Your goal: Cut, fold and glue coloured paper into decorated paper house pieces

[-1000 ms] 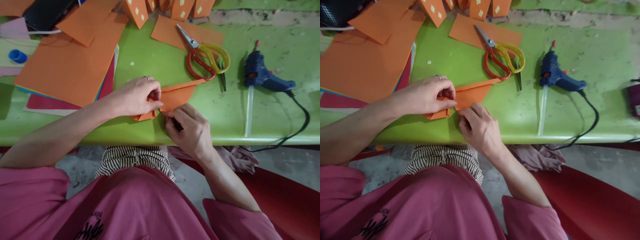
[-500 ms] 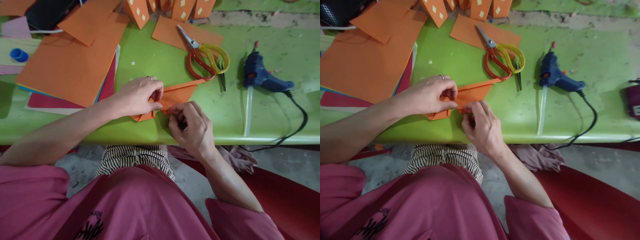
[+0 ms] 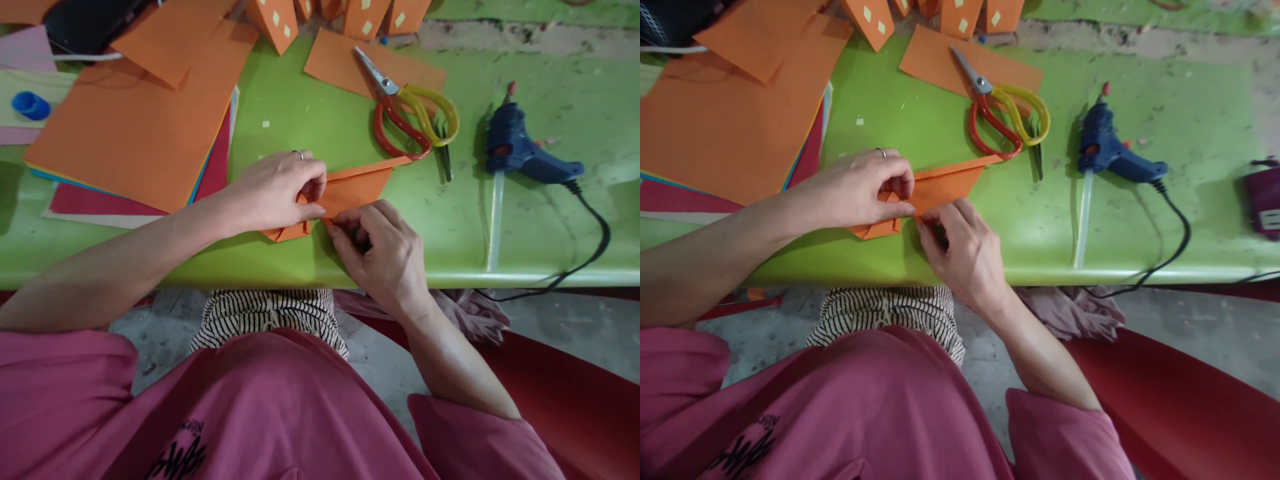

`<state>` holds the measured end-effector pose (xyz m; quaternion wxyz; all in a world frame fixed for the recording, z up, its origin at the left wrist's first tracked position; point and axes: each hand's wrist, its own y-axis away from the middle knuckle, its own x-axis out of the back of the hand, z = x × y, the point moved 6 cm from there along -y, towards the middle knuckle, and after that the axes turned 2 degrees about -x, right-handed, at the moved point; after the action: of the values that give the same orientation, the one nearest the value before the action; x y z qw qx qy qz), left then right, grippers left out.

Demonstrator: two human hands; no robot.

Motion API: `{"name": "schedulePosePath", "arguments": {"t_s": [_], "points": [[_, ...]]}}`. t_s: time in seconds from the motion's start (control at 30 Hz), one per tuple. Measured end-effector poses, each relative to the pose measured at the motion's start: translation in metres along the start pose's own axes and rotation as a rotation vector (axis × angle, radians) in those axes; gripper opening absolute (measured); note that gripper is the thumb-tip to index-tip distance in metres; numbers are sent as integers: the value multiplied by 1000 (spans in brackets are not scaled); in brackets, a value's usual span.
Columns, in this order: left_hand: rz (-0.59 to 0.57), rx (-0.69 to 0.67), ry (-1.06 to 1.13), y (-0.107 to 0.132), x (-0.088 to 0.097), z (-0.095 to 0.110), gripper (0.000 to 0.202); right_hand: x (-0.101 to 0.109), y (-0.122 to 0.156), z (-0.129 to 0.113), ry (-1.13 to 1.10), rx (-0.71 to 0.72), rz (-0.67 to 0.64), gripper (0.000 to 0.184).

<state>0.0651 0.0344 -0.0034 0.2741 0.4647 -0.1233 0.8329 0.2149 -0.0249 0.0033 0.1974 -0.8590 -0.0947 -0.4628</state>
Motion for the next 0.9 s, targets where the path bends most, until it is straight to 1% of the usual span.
{"name": "schedulePosePath", "arguments": {"t_s": [0.23,0.37,0.47,0.57,0.67,0.77,0.9], "points": [[1,-18,-4,3,0,3,18,-7,-9,2,38,-104,-89,9],[-7,-35,29,4,0,3,16,-5,-13,3,-26,-120,-162,6],[-39,-33,61,2,1,0,18,-3,-12,1,-49,-122,-199,5],[-79,-17,72,1,3,-3,21,-2,-10,-2,3,-103,-179,7],[-85,-9,62,3,5,-5,18,-2,-5,-6,80,-69,-134,9],[-92,-35,52,5,6,-4,20,-3,0,-9,141,-36,-98,9],[-92,-42,30,6,5,-5,24,-4,3,-8,90,-60,-107,8]]}}
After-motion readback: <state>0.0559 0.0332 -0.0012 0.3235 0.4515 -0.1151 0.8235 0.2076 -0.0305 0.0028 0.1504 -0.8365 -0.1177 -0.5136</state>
